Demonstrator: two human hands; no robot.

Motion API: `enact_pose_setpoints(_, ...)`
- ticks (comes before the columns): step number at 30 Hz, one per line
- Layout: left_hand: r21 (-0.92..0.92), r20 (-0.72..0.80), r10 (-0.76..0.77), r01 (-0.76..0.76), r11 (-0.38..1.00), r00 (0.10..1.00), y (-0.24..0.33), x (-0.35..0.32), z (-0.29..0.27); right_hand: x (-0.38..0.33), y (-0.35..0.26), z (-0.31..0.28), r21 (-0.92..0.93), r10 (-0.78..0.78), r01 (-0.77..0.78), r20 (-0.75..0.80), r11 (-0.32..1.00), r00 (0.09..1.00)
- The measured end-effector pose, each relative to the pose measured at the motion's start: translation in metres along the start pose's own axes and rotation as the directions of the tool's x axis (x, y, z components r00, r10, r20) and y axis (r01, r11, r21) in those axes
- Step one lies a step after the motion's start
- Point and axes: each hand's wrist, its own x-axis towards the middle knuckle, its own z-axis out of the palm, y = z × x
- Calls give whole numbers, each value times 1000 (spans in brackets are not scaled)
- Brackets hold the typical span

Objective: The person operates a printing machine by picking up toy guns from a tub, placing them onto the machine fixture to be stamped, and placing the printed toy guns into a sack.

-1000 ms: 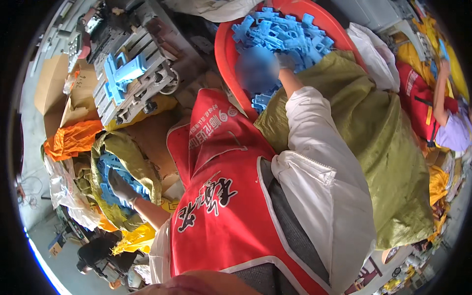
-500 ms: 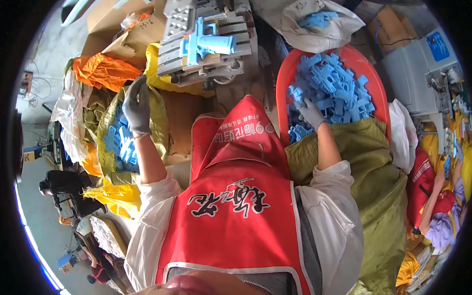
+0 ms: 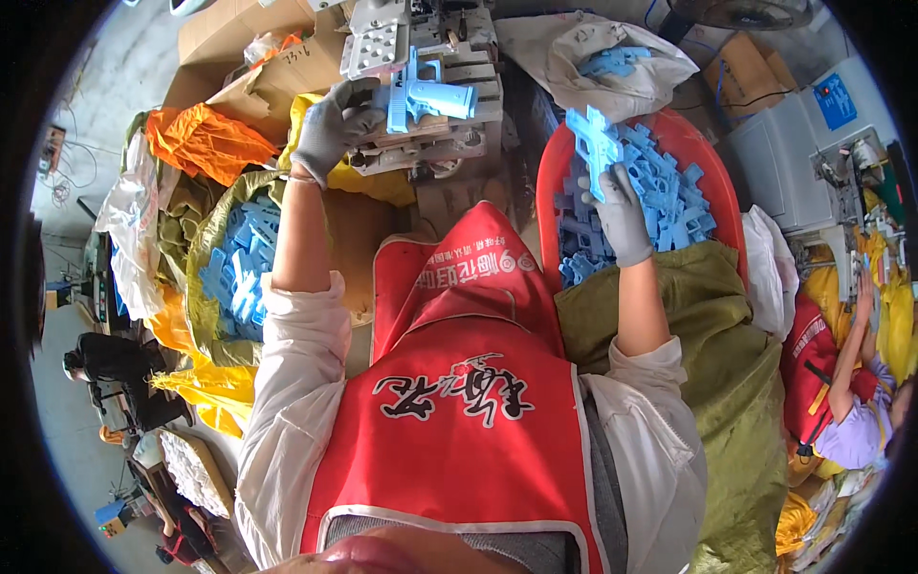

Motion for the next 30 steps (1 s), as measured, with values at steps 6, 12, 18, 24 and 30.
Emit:
enact_pose_setpoints(6,-4,-213,114,-117,993,970,-12,-24,-17,31,-64,88,-388,-334,343,92,855,938)
enact_pose_setpoints(12,-56,-527,-208,210,976,824,-69,-133,-74,78,-76,161,-519,-658,786,467,336,591)
enact_pose_setpoints(18,-104,-759,-451,596,796,469,-87,-264,-115,96,-75,171,-566,-520,809,649,158,555)
enact_pose_setpoints(24,106,-759,-395,697,709,518,-124,-283,-101,88,-62,169,-588,-407,803,713,97,571)
enact_pose_setpoints(30,90,-657,-338,515,852,674,-104,-223,-67,61,-74,147,-626,-724,779,526,26,446)
